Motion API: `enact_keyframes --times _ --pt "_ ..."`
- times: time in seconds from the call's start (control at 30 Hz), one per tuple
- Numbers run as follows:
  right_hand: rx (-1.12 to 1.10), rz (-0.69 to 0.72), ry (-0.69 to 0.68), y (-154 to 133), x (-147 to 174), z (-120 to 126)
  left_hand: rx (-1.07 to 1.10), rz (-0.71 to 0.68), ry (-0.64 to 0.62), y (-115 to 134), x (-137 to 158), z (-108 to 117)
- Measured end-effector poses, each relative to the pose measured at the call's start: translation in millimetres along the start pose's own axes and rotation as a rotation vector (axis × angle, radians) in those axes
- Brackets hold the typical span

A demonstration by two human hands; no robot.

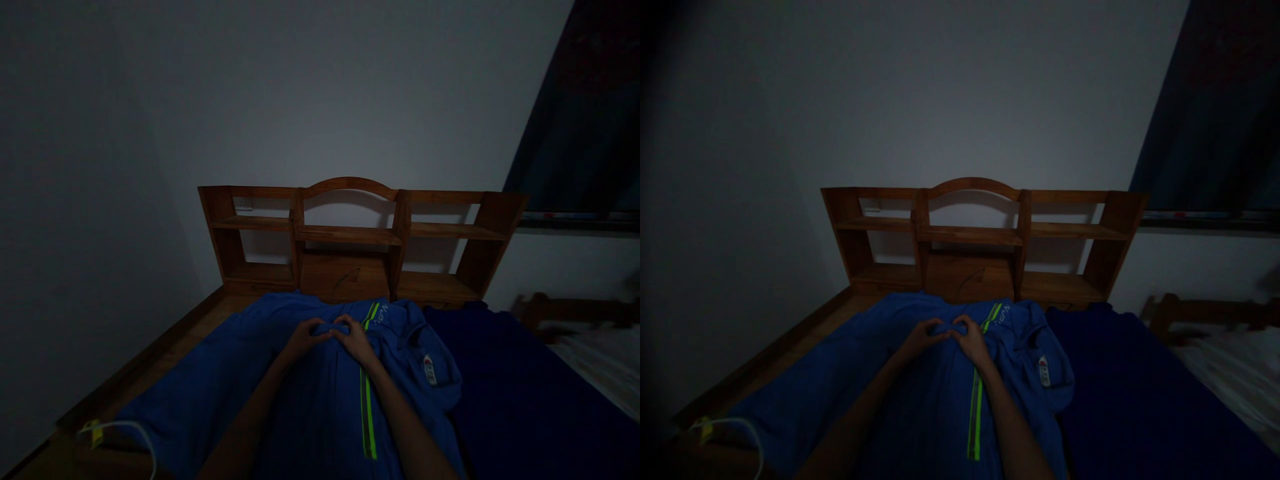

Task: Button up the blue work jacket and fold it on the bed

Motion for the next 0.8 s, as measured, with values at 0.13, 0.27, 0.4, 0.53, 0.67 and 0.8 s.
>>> enact_keyframes --times 0.13,0.27,0.4,0.53,0.67,0.8 --pt "0.11 0.046 -0.033 -8.0 3.8 -4.9 0.001 -0.028 0.041 1.5 -0.2 0.9" --pt "0.326 0.013 -0.001 -9.0 8.1 -6.7 -0.1 -0.049 0.14 13.3 3.2 8.2" --pt "0.739 -0.022 0.03 -15.7 7.9 1.5 -0.332 -0.103 0.202 37.0 3.0 21.7" --pt "0.905 -0.098 0.112 -16.9 3.7 29.5 -0.423 -0.133 0.174 41.5 -3.6 32.5" --pt "0.951 -0.193 0.179 -8.2 2.5 52.4 -0.459 -0.138 0.165 26.0 -3.6 33.0" --pt "0.932 -0.199 0.242 -8.9 5.3 55.2 -0.543 -0.171 0.274 22.0 7.0 34.2"
Point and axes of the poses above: each hand's wrist, its own x-axis away from the middle knuckle, its own z-axis out of the back of the hand, y = z × x, the point moved 10 cm from there along -x, towards the middle knuckle, and after that the axes turned 3 degrees about x, right-handed, at the moved point
